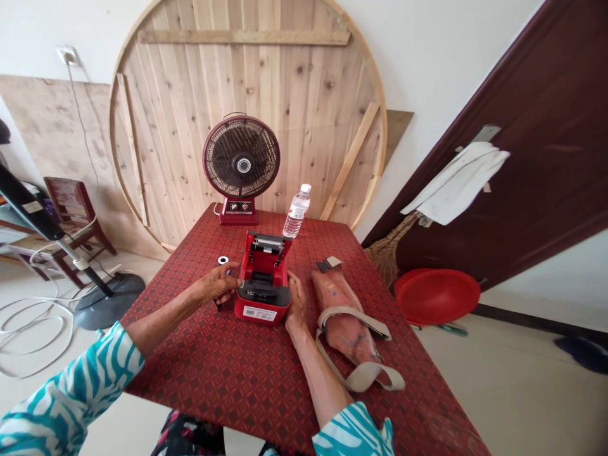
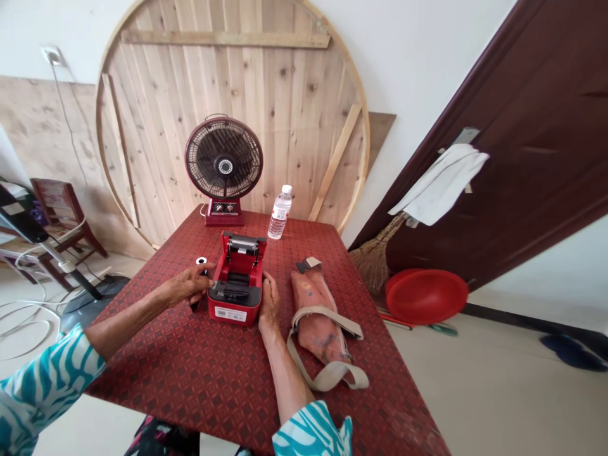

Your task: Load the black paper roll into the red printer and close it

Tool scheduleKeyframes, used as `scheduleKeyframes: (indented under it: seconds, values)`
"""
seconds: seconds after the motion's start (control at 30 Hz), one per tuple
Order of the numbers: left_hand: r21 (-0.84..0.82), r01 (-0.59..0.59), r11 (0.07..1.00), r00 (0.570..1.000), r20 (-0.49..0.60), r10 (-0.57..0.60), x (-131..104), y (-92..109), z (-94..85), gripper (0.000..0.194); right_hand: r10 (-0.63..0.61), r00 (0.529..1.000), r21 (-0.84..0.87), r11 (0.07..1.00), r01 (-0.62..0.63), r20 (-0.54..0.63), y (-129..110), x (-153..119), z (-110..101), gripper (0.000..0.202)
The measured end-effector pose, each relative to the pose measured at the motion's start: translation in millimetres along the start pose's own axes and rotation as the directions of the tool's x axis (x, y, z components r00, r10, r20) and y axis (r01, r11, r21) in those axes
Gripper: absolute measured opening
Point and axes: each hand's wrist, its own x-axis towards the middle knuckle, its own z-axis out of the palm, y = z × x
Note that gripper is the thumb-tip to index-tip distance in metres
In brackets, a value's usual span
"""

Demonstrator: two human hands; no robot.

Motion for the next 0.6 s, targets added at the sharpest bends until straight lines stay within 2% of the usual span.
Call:
scheduleKeyframes:
  seconds: [0.13, 0.2, 0.3, 0.37, 0.4, 0.43, 0.5, 0.6]
  values:
    - [0.115, -0.027, 0.993, 1.0, -0.006, 0.028, -6, 11, -3.6, 0.066, -0.024, 1.0, -0.017, 1.0, 0.024, 0.012, 3, 1, -2, 0.047]
    - [0.265, -0.111, 0.958, 0.992, -0.023, 0.121, -6, 21, -5.5, 0.048, -0.02, 1.0, -0.009, 1.0, 0.02, 0.019, 3, 1, -2, 0.047]
    - [0.543, -0.283, 0.791, 0.942, 0.005, 0.334, 2, 40, -1.0, 0.021, -0.025, 1.0, 0.017, 1.0, 0.025, 0.019, 3, 0, -1, 0.047]
    - [0.675, -0.391, 0.625, 0.894, 0.119, 0.431, 14, 51, 8.8, 0.017, -0.033, 0.999, 0.025, 0.999, 0.033, 0.009, 3, 1, -1, 0.046]
    - [0.72, -0.432, 0.543, 0.876, 0.194, 0.441, 21, 55, 15.1, 0.019, -0.038, 0.999, 0.026, 0.999, 0.037, 0.003, 4, 2, 0, 0.046]
    - [0.761, -0.456, 0.461, 0.868, 0.267, 0.419, 30, 57, 21.8, 0.021, -0.04, 0.999, 0.024, 0.999, 0.04, 0.0, 5, 2, -1, 0.045]
    - [0.845, -0.431, 0.317, 0.891, 0.343, 0.297, 47, 60, 34.2, 0.025, -0.045, 0.999, 0.016, 0.999, 0.045, 0.001, 8, 4, -1, 0.044]
    - [0.919, -0.338, 0.203, 0.939, 0.314, 0.139, 67, 59, 45.5, 0.022, -0.044, 0.999, 0.017, 0.999, 0.044, 0.015, 11, 5, -1, 0.044]
